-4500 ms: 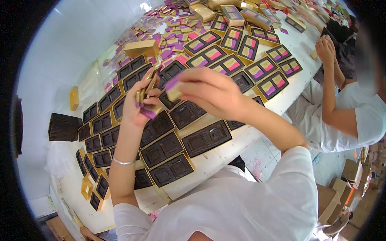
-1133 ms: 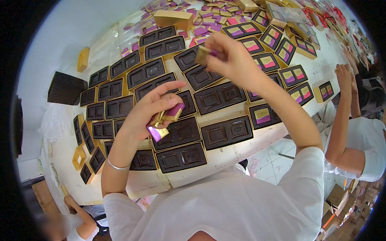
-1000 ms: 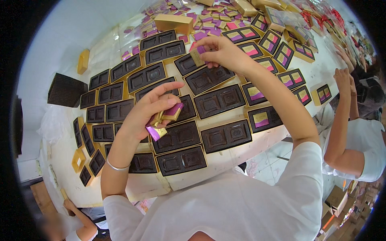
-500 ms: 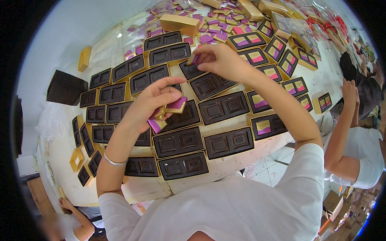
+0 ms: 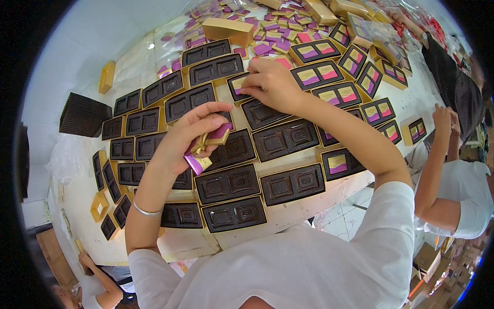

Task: The person places small purple and pink rectangular inserts into black plastic trays arranged on a table. The person repeatedly picks up inserts and places them into the trays, then moves completed trays aside.

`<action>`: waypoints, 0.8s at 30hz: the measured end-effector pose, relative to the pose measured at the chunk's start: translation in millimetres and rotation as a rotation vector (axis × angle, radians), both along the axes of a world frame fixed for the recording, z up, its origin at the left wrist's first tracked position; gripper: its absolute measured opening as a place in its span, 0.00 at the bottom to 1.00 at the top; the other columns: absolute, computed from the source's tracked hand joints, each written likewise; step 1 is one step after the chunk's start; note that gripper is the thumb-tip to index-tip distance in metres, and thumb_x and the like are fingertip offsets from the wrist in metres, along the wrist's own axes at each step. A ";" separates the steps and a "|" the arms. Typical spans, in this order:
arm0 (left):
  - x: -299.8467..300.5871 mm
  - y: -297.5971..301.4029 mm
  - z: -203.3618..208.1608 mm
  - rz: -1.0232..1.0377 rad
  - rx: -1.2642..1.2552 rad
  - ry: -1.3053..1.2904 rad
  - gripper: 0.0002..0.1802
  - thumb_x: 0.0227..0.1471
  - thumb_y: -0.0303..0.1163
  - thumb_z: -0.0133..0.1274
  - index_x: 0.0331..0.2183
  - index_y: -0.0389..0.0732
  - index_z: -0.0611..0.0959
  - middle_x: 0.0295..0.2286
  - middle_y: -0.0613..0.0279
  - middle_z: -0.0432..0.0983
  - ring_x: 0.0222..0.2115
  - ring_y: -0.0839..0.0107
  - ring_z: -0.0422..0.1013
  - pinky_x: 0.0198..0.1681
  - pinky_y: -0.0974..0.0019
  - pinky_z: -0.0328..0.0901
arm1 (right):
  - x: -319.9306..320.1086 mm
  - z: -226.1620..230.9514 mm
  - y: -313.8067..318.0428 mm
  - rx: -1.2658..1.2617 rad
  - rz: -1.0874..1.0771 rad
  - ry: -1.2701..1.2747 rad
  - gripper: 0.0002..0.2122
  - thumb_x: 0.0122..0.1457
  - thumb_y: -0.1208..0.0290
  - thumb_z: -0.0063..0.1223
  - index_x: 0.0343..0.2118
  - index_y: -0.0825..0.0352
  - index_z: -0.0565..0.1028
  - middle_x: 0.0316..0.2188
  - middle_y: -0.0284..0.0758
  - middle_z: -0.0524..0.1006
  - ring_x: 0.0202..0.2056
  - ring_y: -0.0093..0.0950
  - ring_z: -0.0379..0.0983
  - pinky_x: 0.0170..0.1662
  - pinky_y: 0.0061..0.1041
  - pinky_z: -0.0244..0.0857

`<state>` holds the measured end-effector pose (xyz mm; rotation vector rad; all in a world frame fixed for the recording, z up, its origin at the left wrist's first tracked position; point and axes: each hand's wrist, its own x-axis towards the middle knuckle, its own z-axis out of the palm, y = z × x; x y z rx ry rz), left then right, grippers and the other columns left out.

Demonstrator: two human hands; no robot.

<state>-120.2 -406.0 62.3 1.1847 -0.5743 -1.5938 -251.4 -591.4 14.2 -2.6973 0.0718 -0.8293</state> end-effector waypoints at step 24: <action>-9.5 -9.2 -3.6 0.178 -0.019 0.028 0.13 0.53 0.35 0.46 0.41 0.42 0.73 0.23 0.68 0.70 0.14 0.83 0.62 0.11 0.82 0.52 | -26.5 48.6 33.3 0.218 0.135 -0.061 0.17 0.47 0.77 0.54 0.43 0.66 0.71 0.34 0.39 0.71 0.36 0.36 0.68 0.39 0.30 0.63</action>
